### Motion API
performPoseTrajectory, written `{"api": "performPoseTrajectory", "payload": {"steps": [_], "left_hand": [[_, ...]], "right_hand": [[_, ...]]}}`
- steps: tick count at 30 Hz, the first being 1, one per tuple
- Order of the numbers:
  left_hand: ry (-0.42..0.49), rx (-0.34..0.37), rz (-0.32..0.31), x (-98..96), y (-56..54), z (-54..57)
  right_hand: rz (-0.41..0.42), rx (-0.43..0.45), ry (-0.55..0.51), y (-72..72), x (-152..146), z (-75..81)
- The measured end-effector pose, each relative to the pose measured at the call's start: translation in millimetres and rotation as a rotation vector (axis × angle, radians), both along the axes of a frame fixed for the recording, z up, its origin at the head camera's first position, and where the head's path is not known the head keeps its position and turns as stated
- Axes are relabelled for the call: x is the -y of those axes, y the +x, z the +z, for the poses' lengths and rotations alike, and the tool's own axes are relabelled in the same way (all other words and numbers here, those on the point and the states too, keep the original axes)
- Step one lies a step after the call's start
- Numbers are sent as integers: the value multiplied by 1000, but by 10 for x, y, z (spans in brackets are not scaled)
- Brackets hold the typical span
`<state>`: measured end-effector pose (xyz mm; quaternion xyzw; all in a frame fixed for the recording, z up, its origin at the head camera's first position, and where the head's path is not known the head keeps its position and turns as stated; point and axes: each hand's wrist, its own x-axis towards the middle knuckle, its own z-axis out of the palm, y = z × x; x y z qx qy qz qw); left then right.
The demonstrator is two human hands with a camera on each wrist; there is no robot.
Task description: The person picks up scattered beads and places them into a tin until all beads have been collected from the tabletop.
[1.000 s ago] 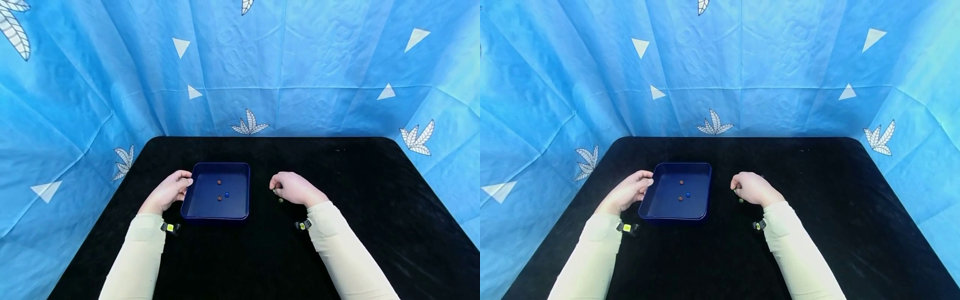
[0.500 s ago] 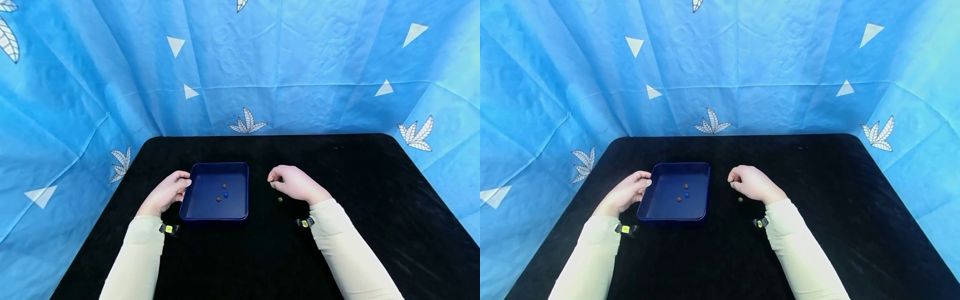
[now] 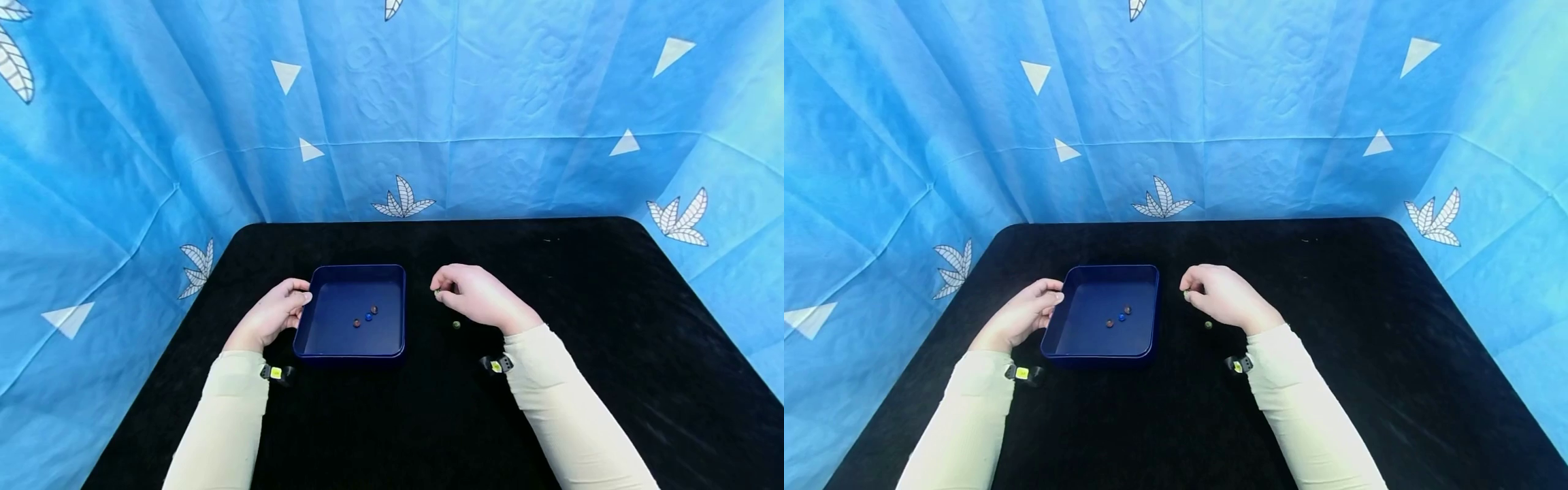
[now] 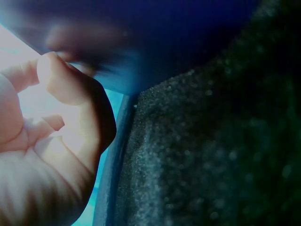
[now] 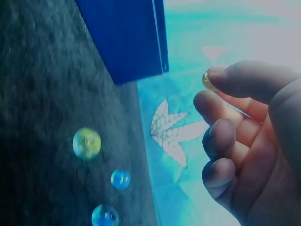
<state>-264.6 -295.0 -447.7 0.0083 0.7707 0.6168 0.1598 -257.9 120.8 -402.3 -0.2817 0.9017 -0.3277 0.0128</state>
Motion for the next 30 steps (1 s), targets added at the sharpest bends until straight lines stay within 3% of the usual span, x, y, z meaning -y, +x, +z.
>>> {"api": "performPoseTrajectory", "payload": {"steps": [8, 14, 22, 30], "left_hand": [[12, 9, -2, 36, 51, -11], [3, 4, 3, 69, 80, 12], [18, 11, -3, 2, 82, -7], [3, 3, -1, -9, 16, 3]], "right_hand": [[106, -38, -5, 216, 341, 152], [164, -124, 21, 328, 566, 137], [207, -69, 29, 350, 740, 86], [252, -85, 65, 307, 883, 71]]}}
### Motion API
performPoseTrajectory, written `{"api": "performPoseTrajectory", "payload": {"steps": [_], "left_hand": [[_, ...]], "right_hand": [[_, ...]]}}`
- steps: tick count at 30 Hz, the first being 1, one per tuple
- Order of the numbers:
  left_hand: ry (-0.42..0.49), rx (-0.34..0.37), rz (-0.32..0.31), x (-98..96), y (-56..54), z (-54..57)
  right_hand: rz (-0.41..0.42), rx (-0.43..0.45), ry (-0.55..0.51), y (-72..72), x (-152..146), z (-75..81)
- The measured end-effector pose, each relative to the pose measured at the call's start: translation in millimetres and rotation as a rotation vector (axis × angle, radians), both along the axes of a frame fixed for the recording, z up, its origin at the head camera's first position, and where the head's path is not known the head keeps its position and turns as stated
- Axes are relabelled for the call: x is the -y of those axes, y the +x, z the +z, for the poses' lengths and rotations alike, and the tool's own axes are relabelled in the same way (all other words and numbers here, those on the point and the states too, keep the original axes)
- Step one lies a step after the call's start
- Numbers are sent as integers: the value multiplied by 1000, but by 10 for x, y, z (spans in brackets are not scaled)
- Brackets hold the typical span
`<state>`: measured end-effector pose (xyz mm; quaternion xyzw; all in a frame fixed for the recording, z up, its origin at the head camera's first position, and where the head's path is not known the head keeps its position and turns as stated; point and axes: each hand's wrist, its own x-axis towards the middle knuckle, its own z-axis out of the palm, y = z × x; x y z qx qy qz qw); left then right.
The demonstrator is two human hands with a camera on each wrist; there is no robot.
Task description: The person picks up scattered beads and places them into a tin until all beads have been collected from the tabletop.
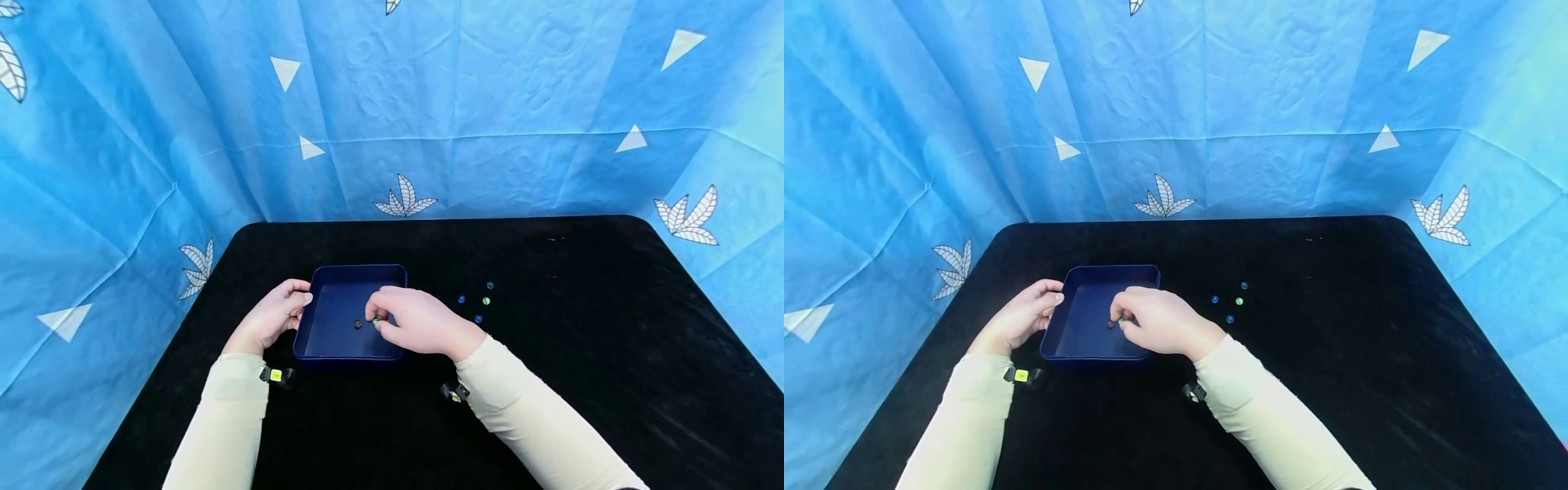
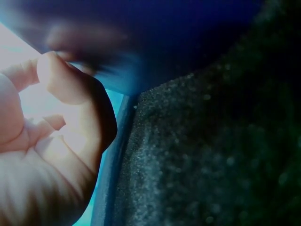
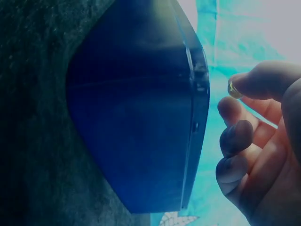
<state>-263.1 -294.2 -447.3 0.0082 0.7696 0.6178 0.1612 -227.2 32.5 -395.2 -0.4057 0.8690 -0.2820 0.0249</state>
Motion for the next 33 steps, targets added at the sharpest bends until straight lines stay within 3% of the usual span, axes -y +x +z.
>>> {"api": "performPoseTrajectory", "payload": {"steps": [14, 33], "left_hand": [[0, -1, 16, 2, -11, -29], [-8, -2, 15, -2, -18, -6]], "right_hand": [[-50, -11, 17, -36, 14, 1], [-162, -4, 35, -111, -203, -11]]}}
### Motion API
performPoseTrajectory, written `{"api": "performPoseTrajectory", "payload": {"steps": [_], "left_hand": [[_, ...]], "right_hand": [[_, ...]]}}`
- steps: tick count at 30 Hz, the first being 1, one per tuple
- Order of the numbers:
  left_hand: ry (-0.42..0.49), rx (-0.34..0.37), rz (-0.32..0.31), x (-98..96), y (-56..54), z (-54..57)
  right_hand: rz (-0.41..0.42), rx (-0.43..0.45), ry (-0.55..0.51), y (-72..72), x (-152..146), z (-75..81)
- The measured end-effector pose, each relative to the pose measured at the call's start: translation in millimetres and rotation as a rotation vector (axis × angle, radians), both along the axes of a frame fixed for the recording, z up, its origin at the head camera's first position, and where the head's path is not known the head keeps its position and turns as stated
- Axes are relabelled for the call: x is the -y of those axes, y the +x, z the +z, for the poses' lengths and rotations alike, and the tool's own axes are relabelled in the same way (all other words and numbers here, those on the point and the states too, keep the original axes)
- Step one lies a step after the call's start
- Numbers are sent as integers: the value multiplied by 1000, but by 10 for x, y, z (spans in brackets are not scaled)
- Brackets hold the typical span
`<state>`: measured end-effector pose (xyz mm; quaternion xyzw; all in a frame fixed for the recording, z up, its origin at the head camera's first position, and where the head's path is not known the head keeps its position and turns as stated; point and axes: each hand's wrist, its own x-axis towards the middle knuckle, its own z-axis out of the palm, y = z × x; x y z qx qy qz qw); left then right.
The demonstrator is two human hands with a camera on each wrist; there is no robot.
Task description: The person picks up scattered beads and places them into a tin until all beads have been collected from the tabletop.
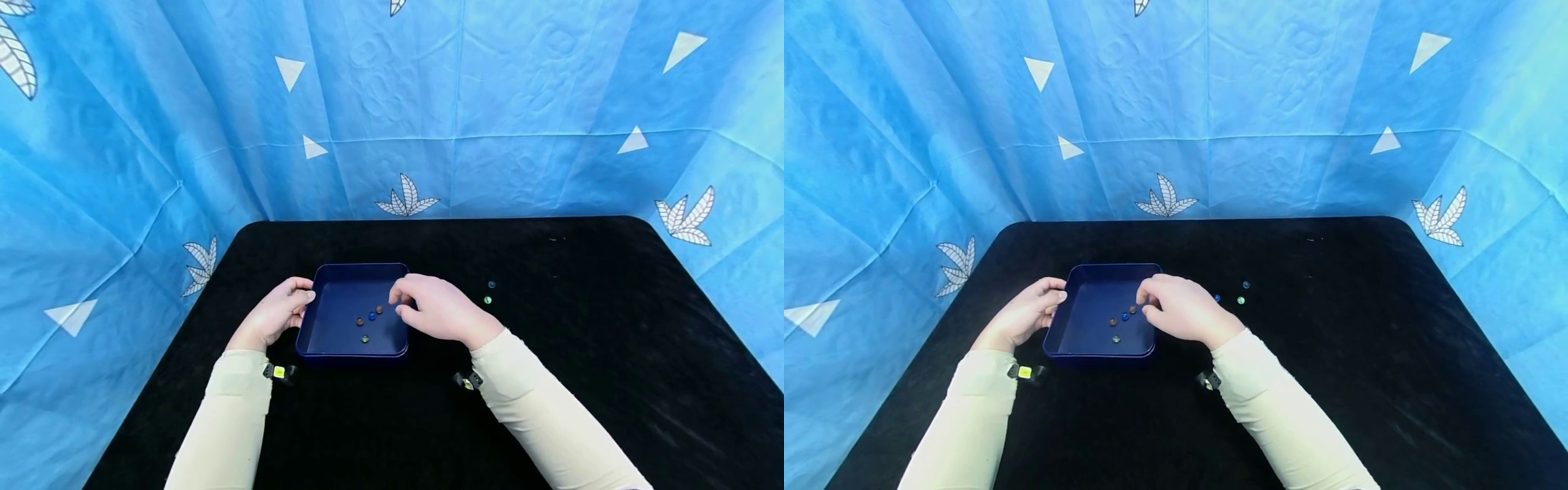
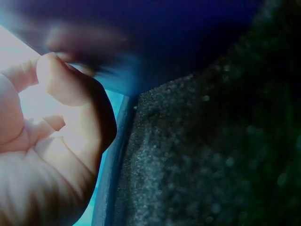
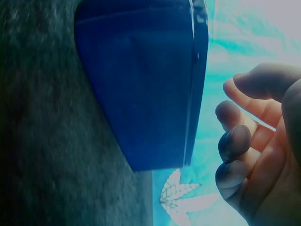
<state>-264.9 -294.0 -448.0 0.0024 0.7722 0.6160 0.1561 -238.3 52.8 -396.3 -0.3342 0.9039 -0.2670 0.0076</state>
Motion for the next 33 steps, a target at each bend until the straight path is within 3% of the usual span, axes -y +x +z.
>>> {"api": "performPoseTrajectory", "payload": {"steps": [13, 33], "left_hand": [[-1, 6, 10, -20, 4, 19], [5, 8, 6, 7, 1, 10]], "right_hand": [[-39, 17, -63, -83, -264, -25], [-54, 12, -29, -133, -547, -156]]}}
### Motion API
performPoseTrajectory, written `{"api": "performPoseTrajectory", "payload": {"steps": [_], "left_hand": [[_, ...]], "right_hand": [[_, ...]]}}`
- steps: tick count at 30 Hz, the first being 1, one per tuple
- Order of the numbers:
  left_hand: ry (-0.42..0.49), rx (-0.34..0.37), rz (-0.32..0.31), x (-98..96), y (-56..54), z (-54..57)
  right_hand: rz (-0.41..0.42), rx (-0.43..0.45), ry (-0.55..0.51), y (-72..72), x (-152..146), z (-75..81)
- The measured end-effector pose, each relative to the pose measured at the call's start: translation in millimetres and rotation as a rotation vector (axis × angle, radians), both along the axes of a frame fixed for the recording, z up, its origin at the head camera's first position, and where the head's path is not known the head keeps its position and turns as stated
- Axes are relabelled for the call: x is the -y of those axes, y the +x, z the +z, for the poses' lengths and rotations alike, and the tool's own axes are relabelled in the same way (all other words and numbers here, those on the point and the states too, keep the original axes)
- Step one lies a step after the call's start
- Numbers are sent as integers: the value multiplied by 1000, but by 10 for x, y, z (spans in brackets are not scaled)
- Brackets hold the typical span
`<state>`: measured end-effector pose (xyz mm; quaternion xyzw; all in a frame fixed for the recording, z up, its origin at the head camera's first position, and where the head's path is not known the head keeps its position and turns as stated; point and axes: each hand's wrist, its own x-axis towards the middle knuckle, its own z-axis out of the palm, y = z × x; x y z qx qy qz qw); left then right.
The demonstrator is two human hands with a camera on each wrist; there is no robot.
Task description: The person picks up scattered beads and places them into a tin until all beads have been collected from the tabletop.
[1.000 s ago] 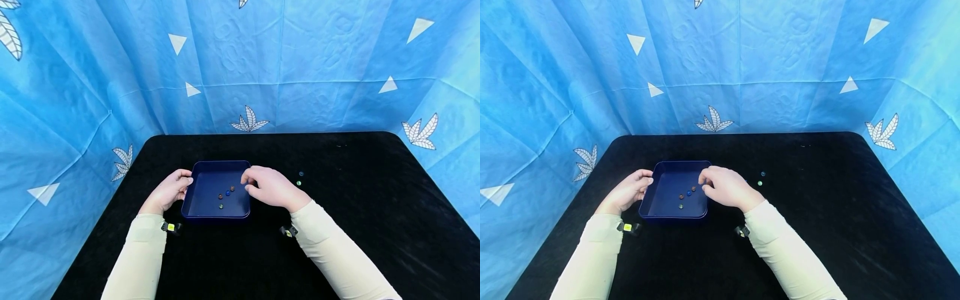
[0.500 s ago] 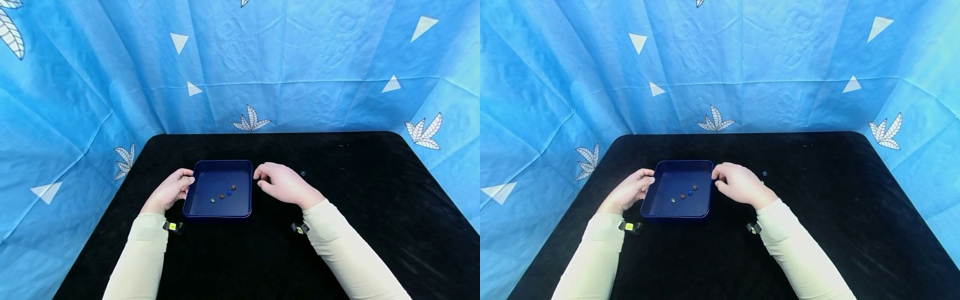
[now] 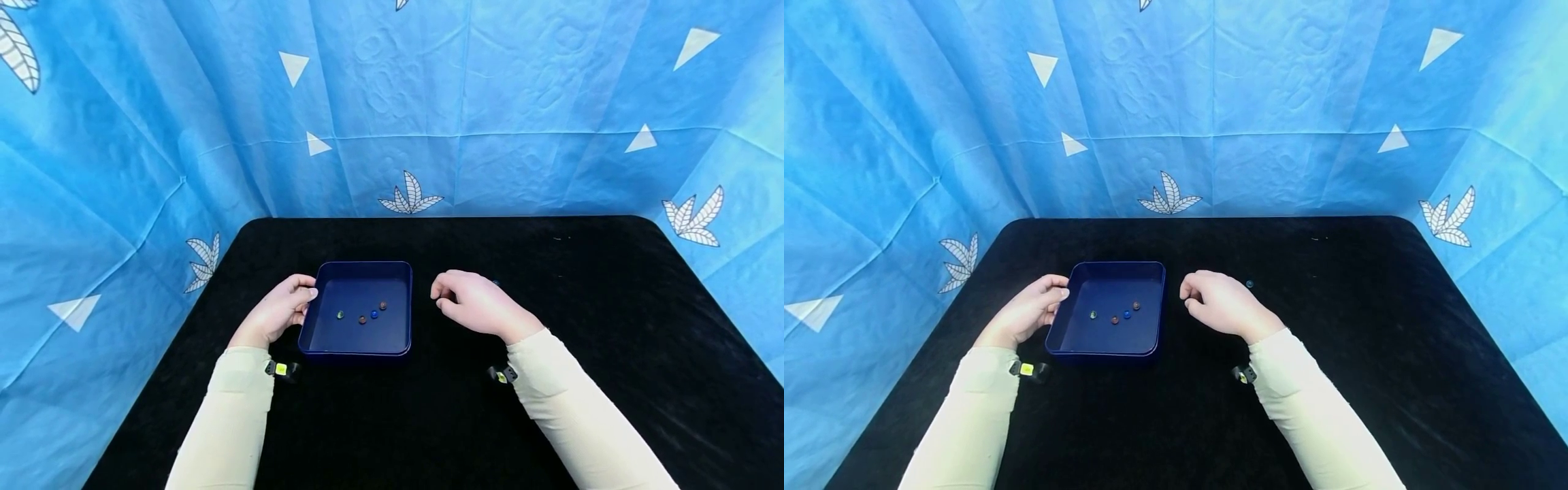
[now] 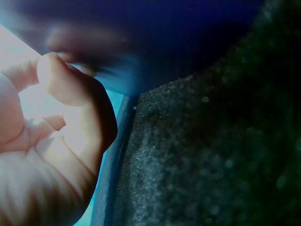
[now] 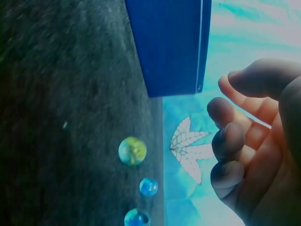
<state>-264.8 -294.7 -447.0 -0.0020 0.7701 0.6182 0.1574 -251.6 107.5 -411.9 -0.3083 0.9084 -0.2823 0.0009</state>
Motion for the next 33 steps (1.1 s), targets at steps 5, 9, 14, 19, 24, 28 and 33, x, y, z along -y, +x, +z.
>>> {"api": "performPoseTrajectory", "payload": {"steps": [5, 9, 14, 19, 24, 28, 33], "left_hand": [[4, 4, 3, 6, 9, 2], [0, 5, 4, 12, 30, 19], [2, -1, -2, 5, 29, 22], [5, -12, -11, -15, 12, 23], [-2, -6, -8, -32, 3, 30], [-7, -2, -7, -26, 5, 26], [-16, -1, -12, -6, 3, 8]], "right_hand": [[-11, 12, 25, 0, -79, -46], [-7, 23, 55, -8, -153, -96], [-18, 48, 106, -2, -250, -143], [-4, 72, 129, 10, -318, -160], [-6, 108, 150, 10, -358, -172], [5, 132, 161, 8, -357, -200], [23, 167, 187, 17, -329, -217]]}}
